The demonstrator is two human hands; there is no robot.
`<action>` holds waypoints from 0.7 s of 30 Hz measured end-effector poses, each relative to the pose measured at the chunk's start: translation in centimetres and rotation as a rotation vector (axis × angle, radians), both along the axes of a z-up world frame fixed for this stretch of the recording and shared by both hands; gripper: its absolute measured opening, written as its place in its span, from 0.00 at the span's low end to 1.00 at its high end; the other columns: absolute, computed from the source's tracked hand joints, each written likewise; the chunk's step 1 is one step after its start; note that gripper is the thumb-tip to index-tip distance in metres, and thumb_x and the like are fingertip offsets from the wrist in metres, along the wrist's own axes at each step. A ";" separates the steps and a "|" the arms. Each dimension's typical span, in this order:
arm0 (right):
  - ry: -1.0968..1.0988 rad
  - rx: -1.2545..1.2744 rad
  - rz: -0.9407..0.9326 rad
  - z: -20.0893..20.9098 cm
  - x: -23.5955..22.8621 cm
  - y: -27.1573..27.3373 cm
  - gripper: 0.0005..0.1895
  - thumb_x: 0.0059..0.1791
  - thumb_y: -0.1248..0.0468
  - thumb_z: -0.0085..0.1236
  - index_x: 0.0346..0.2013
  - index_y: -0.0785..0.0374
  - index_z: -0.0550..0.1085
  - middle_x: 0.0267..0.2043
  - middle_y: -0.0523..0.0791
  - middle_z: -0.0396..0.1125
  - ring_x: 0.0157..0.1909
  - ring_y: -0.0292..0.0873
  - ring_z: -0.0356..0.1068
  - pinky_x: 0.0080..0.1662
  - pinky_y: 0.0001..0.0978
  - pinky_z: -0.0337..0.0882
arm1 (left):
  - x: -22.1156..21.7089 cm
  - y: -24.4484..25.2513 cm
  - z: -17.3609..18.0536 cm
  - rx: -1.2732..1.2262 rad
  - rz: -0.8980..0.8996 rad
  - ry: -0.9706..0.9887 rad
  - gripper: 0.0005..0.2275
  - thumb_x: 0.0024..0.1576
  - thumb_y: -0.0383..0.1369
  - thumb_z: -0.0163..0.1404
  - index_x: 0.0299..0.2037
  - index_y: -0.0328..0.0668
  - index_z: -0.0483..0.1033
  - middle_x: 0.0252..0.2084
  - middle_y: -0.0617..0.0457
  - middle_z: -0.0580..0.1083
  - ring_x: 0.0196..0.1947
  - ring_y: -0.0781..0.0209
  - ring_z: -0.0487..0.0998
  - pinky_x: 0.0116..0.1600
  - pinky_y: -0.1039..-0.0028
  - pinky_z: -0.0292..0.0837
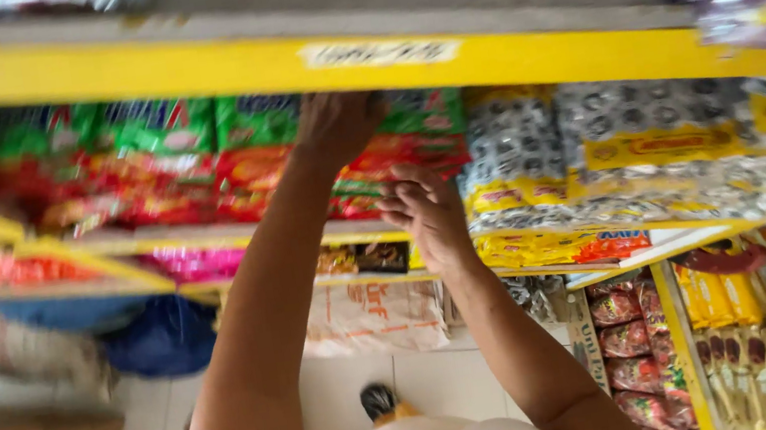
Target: Stocking grocery store shelves with snacks and coffee sachets from cardboard boxes.
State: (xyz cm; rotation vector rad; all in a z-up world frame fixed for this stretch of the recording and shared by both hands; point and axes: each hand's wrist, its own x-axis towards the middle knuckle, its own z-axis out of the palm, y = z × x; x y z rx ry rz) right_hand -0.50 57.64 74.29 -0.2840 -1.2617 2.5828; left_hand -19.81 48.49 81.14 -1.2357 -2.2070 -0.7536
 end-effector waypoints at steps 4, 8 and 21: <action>-0.027 0.152 0.091 -7.5 2.0 -1.3 0.09 0.57 0.66 0.56 0.51 0.62 0.74 0.42 0.47 0.73 0.44 0.43 0.74 0.47 0.35 0.77 | 4.6 -3.4 -0.3 0.195 -0.096 -0.012 0.13 0.57 0.33 0.55 0.52 0.42 0.77 0.52 0.43 0.76 0.55 0.39 0.74 0.61 0.51 0.68; -0.029 0.675 0.431 -17.6 3.7 -2.7 0.09 0.56 0.63 0.59 0.49 0.62 0.76 0.40 0.48 0.72 0.42 0.45 0.71 0.42 0.37 0.71 | 13.6 -9.3 -6.5 0.252 -0.051 -0.190 0.09 0.57 0.28 0.52 0.47 0.44 0.77 0.49 0.43 0.76 0.48 0.41 0.77 0.53 0.52 0.73; -0.198 1.788 1.522 -38.5 14.8 -4.9 0.17 0.45 0.54 0.63 0.47 0.53 0.79 0.46 0.48 0.74 0.50 0.51 0.74 0.52 0.43 0.73 | 61.2 -43.9 -42.7 -0.150 0.985 -1.610 0.14 0.56 0.33 0.48 0.50 0.51 0.79 0.52 0.46 0.78 0.53 0.43 0.78 0.55 0.52 0.74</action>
